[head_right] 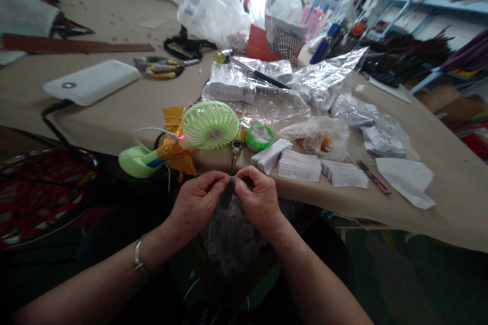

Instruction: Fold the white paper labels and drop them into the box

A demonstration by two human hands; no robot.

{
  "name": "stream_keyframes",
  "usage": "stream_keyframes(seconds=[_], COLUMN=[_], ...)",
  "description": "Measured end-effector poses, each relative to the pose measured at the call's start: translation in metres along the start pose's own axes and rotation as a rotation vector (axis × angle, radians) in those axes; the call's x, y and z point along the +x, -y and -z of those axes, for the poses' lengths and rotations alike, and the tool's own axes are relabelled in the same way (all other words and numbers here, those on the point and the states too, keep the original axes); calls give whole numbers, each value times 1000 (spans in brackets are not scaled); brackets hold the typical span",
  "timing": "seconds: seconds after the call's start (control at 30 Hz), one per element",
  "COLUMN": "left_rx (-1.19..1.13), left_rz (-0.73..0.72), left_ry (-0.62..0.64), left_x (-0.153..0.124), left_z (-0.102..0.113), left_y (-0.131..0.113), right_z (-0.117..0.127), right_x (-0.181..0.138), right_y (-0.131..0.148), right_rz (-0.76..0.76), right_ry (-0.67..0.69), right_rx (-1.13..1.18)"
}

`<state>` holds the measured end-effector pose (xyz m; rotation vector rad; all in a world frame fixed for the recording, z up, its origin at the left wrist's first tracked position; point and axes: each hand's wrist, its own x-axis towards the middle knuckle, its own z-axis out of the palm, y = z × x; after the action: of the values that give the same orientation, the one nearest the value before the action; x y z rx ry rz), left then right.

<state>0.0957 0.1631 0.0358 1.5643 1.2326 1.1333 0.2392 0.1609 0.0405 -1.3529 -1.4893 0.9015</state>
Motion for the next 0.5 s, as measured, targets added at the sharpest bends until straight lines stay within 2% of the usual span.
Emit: stream_keyframes(seconds=[0.5], left_rx=[12], left_rz=[70], left_ry=[-7], left_x=[6], left_z=[-2], left_y=[1], right_z=[-3], right_x=[2], right_y=[-1], right_rz=[7], right_ry=[-35], right_rx=[-22])
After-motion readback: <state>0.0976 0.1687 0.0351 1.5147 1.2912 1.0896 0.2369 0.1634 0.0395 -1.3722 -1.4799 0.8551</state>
